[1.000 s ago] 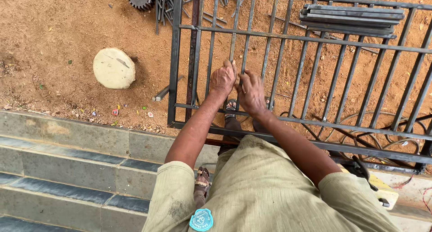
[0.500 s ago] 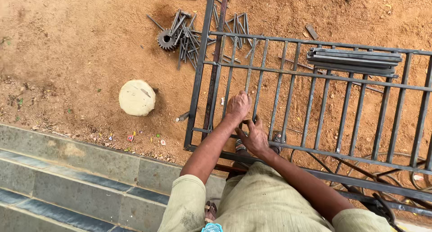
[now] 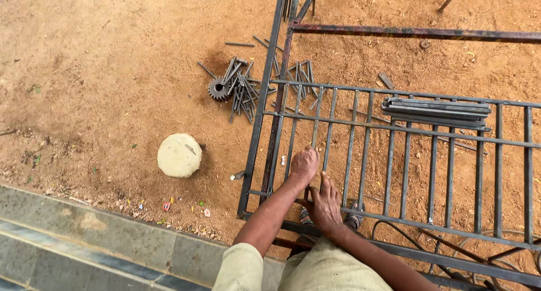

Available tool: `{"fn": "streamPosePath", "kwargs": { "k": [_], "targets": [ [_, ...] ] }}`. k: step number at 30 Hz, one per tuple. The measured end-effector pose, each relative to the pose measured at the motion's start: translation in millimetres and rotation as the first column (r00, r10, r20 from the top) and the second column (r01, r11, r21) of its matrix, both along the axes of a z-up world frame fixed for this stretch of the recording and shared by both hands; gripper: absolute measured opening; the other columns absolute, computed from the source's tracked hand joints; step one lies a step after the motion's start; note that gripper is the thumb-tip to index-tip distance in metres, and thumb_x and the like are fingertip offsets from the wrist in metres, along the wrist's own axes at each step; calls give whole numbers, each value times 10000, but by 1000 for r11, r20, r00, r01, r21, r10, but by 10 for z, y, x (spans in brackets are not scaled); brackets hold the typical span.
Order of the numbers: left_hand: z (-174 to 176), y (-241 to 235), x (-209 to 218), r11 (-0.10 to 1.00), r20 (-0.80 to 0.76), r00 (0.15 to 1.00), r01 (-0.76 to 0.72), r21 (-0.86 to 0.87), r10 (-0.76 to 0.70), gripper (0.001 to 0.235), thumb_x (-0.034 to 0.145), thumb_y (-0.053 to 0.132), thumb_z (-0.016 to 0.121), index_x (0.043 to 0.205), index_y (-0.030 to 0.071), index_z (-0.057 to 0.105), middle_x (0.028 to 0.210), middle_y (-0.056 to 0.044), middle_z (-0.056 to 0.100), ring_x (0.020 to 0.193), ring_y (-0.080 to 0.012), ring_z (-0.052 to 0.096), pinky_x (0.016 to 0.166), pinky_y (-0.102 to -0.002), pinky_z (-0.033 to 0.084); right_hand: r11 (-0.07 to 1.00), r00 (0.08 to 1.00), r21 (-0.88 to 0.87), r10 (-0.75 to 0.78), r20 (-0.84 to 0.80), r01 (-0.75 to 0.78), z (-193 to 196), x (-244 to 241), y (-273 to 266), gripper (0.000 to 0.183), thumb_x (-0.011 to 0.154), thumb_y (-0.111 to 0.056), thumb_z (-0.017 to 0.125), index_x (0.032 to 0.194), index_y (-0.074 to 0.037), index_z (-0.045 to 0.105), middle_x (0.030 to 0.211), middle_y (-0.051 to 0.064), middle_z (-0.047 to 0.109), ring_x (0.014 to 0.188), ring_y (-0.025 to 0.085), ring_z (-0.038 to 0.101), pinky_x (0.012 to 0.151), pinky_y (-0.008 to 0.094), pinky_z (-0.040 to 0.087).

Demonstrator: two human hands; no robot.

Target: The person uses their hands to position and align metal rods within a larger rectangular metal frame. The person places a rod into position, adjusts its alignment by hand, and then repeats the process with another rod, while another person assists by moving and holding components on the same frame.

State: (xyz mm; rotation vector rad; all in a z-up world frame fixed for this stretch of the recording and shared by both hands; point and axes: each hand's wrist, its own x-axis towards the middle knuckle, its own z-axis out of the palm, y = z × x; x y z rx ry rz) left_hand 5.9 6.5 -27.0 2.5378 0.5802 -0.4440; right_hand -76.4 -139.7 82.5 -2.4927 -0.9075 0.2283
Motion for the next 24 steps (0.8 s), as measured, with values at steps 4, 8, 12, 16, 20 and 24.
{"fn": "streamPosePath", "kwargs": {
  "k": [4, 8, 12, 16, 20, 24],
  "targets": [
    [-19, -13, 23, 1000, -38, 999, -8, 14, 9, 353, 1128, 290, 395, 1066, 1, 588, 660, -31, 580, 456, -102, 497, 327, -254, 440, 993, 996, 86, 74, 56, -79, -11, -5, -15, 482, 792, -301, 813, 1132, -22, 615, 1241, 171, 553, 1189, 395, 516, 932, 547, 447],
    [-103, -2, 33, 999, -39, 999, -1, 54, 3, 340, 1134, 252, 388, 1071, -9, 596, 669, -43, 591, 444, -85, 507, 304, -236, 442, 978, 989, 146, 144, 35, -148, -117, 25, -60, 383, 827, -283, 794, 1024, -13, 608, 999, 147, 609, 1031, 361, 557, 880, 496, 499],
    [-100, -48, 8, 998, -12, 999, -41, 52, 41, 372, 1139, 299, 387, 1089, 4, 609, 665, -30, 596, 437, -84, 486, 305, -243, 415, 980, 989, 144, 144, -39, -138, -250, 15, -98, 305, 866, -264, 778, 968, -32, 608, 925, 127, 617, 939, 314, 601, 707, 426, 564],
    [-33, -44, 4, 996, 27, 996, -91, 16, 90, 381, 1131, 303, 379, 1126, -7, 600, 656, -17, 597, 421, -89, 480, 286, -260, 412, 986, 991, 120, 123, -59, -116, -359, -1, -94, 281, 871, -255, 772, 939, -36, 609, 906, 125, 620, 903, 293, 614, 594, 404, 575],
    [11, -43, -4, 993, 42, 993, -111, -25, 112, 384, 1129, 310, 381, 1117, 6, 615, 653, -15, 588, 427, -91, 473, 296, -264, 410, 990, 987, 98, 111, -113, -100, -389, 1, -95, 272, 885, -258, 768, 931, -35, 619, 887, 125, 626, 885, 286, 622, 577, 410, 574],
    [9, -31, -10, 992, 51, 992, -110, -56, 112, 388, 1137, 305, 371, 1095, 11, 619, 656, -27, 594, 435, -97, 488, 307, -271, 427, 991, 987, 126, 72, -146, -54, -446, -30, -91, 249, 870, -230, 780, 928, -37, 633, 895, 142, 639, 888, 310, 621, 632, 447, 567]
  ]
}}
